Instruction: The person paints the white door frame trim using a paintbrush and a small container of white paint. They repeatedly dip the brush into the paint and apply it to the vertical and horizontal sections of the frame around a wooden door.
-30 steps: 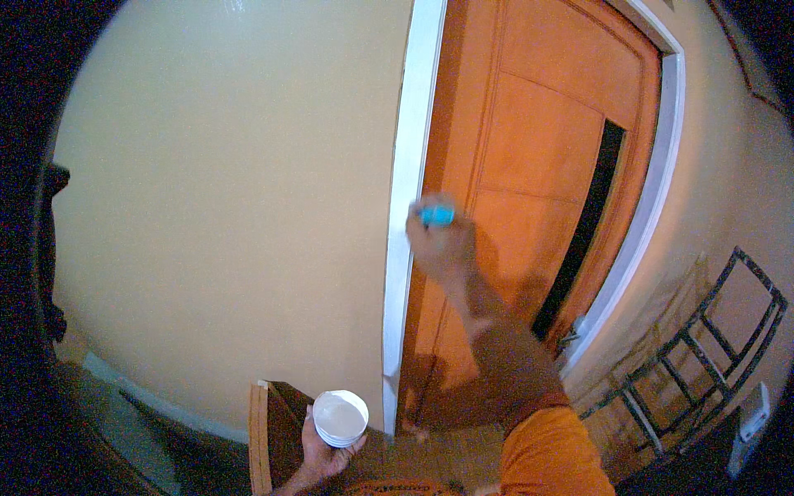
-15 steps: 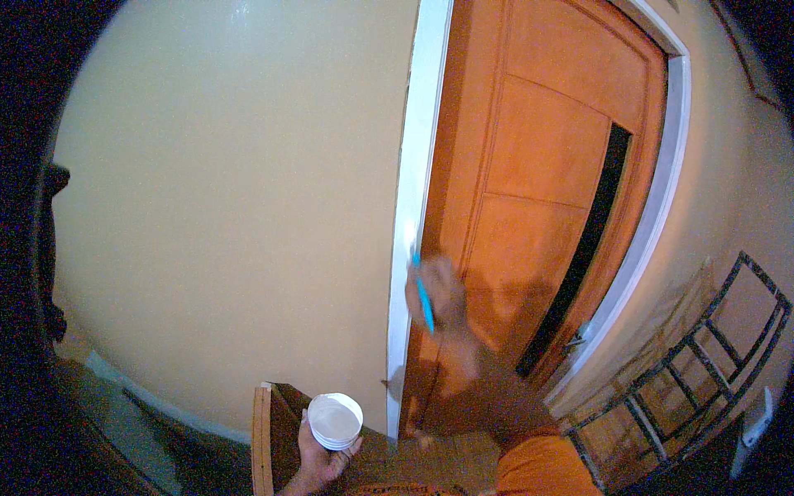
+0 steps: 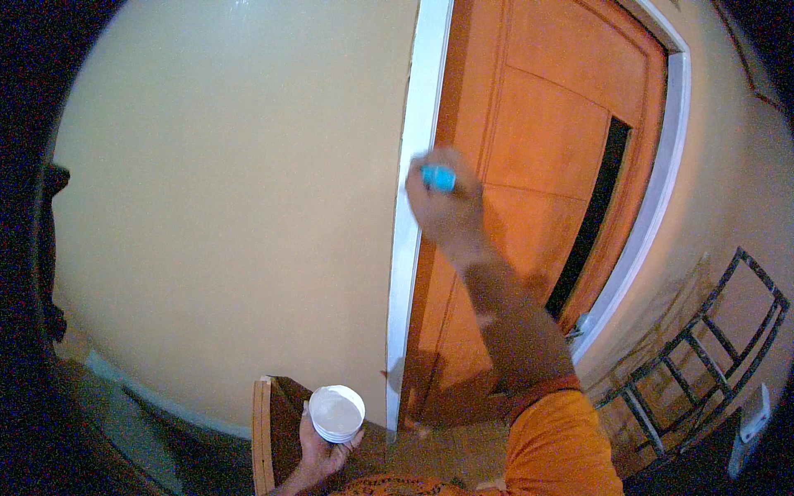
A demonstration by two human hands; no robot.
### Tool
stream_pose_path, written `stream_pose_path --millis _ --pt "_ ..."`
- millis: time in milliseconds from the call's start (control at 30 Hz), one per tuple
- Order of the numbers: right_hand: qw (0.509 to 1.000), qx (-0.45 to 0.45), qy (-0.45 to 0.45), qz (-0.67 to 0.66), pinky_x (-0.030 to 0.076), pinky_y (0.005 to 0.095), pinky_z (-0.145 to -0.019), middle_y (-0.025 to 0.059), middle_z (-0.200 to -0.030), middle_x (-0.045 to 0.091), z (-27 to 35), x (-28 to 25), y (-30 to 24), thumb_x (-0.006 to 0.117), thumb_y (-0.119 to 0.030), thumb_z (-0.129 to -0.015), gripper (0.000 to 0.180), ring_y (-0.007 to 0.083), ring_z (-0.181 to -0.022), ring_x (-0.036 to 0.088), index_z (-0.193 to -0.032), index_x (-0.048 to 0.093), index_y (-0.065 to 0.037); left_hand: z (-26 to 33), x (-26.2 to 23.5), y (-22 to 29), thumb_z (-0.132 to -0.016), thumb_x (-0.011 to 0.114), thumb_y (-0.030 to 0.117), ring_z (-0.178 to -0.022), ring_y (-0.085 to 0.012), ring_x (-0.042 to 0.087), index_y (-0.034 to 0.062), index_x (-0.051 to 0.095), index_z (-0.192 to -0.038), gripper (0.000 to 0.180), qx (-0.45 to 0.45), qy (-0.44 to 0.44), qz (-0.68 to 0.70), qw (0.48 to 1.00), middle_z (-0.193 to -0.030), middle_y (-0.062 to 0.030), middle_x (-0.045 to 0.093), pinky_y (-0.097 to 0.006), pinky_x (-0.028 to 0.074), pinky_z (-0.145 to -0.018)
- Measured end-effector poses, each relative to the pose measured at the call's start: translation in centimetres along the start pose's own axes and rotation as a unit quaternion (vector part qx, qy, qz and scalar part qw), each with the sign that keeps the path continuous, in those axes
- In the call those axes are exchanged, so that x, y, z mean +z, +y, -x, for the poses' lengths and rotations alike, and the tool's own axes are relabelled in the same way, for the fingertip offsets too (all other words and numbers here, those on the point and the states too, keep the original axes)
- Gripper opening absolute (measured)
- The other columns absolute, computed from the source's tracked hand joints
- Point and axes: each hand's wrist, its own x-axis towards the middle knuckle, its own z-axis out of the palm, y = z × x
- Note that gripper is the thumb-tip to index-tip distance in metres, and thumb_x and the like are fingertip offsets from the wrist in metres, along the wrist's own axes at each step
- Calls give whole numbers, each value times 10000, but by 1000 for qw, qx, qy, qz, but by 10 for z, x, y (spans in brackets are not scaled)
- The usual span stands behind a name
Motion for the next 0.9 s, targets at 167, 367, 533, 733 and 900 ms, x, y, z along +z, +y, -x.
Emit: stream_pose_path --millis 167,367,533,733,900 --pt "954 -217 138 152 495 390 -597 130 -743 609 -67 -22 -22 638 -79 -872 61 295 -714 622 -827 612 -46 8 9 0 -910 372 721 -1118 -289 604 193 465 -1354 696 21 23 -21 999 -1285 -86 564 -514 590 -794" --pt "971 -131 -12 200 449 428 -570 134 -677 528 68 -10 14 592 -105 -896 204 318 -665 547 -704 543 -58 13 15 -1 -918 388 701 -1071 -296 623 187 467 -1351 677 27 53 -8 998 -1258 -84 577 -510 592 -786" --pt "991 31 -128 25 432 357 -542 113 -676 511 246 -19 6 641 43 -797 109 289 -639 538 -767 565 -30 13 13 2 -930 381 683 -1027 -308 649 177 473 -1344 660 2 46 42 998 -1231 -86 598 -508 596 -770" --pt "967 177 -181 -9 435 366 -765 105 -798 611 374 -45 -4 660 -43 -815 58 256 -767 603 -854 618 -51 4 -7 -2 -937 367 677 -1060 -303 641 178 485 -1335 649 24 39 36 998 -1236 -85 599 -514 604 -746" --pt "913 330 -239 -17 456 337 -777 60 -811 646 408 -67 -9 663 -141 -851 77 196 -797 614 -856 624 -75 0 -15 -9 -966 293 658 -1181 -352 569 108 423 -1379 699 48 -23 76 996 -1317 -164 524 -539 555 -892"
